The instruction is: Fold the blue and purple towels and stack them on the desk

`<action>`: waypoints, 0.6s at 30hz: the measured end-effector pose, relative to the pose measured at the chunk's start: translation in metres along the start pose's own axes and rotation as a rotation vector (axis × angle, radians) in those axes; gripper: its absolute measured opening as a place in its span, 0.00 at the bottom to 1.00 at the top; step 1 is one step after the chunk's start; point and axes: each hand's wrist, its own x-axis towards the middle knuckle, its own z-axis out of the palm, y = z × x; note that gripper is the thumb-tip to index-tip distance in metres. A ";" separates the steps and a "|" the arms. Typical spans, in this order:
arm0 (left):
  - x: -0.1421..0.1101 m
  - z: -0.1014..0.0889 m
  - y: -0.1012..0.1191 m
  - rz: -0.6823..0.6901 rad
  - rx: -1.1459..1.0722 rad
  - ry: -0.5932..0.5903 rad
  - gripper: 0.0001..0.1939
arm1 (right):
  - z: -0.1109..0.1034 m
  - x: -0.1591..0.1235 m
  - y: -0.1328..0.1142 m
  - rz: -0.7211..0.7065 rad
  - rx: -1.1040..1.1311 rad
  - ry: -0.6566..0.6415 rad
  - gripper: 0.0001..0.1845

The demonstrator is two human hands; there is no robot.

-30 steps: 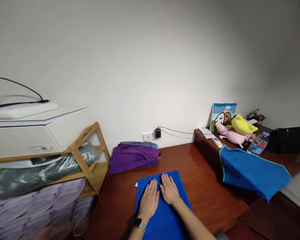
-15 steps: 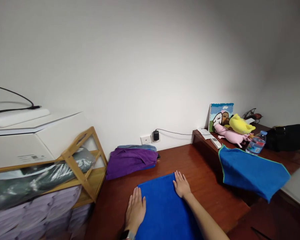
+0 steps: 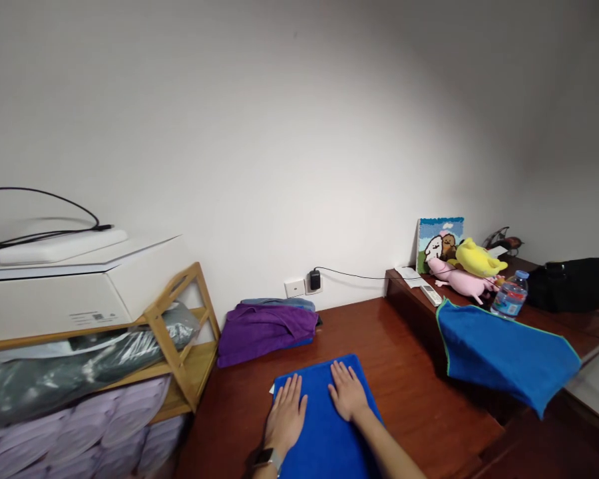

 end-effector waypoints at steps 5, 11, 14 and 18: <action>-0.011 -0.013 -0.050 -0.060 0.047 0.053 0.32 | -0.032 -0.010 0.042 0.148 -0.052 -0.023 0.37; -0.023 -0.011 0.020 0.103 0.007 0.108 0.29 | 0.002 -0.027 -0.010 -0.071 -0.006 0.079 0.35; -0.037 0.004 0.052 0.153 -0.004 0.066 0.28 | 0.031 -0.037 -0.029 -0.176 0.016 0.107 0.33; -0.051 0.007 0.041 0.058 0.011 0.072 0.29 | 0.023 -0.046 -0.008 -0.046 -0.028 0.079 0.35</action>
